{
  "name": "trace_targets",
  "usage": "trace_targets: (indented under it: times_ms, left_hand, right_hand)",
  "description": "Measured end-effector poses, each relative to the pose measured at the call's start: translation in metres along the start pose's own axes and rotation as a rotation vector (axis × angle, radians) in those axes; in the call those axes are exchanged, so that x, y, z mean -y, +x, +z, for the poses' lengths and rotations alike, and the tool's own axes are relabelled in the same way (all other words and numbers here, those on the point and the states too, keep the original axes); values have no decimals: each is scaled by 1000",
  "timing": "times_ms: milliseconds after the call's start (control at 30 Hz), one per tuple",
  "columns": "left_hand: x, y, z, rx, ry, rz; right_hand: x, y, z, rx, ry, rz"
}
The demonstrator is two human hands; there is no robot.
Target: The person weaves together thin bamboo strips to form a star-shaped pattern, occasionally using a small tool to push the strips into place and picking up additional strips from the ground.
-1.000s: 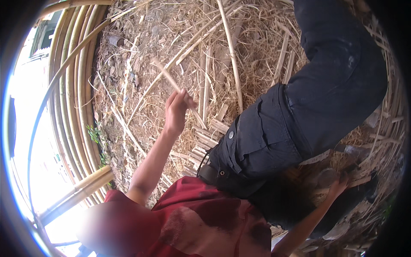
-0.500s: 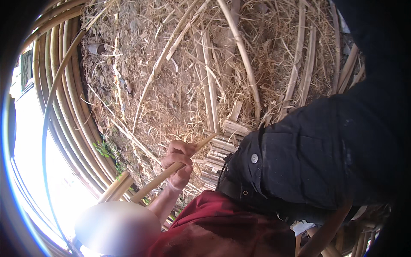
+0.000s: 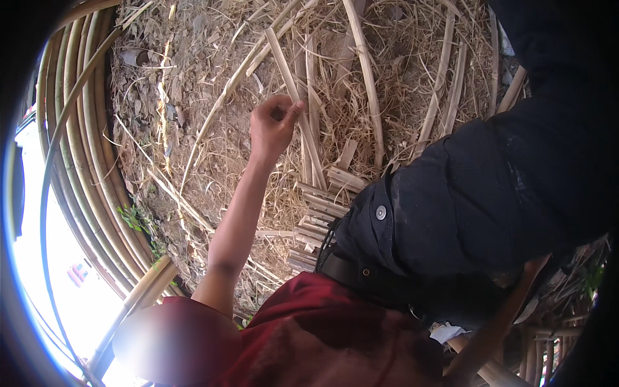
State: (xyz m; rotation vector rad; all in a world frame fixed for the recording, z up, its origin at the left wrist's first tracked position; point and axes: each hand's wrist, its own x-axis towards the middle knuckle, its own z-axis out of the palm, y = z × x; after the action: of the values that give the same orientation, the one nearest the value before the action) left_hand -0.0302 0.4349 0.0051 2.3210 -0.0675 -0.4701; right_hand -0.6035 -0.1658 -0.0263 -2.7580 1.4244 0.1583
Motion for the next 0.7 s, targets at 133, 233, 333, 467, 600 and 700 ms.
trace_targets:
  times_ms: [133, 233, 333, 467, 600, 700]
  left_hand:
    - [-7, 5, 8, -56, 83, 7]
    - [-4, 12, 12, -47, 73, -101]
    - [-9, 19, 17, -39, 106, -108]
    - [-7, 23, 37, -19, 54, -143]
    - [74, 36, 19, -139, 59, 47]
    - [55, 33, 21, -153, 311, -25]
  right_hand:
    - [11, -8, -1, -48, -52, -49]
    - [43, -16, 3, 36, 168, 23]
    - [57, -22, -1, 122, 245, 106]
    - [74, -39, 3, 31, 505, 201]
    - [130, -20, -2, -189, 259, 98]
    - [155, -15, -34, -125, 476, 320]
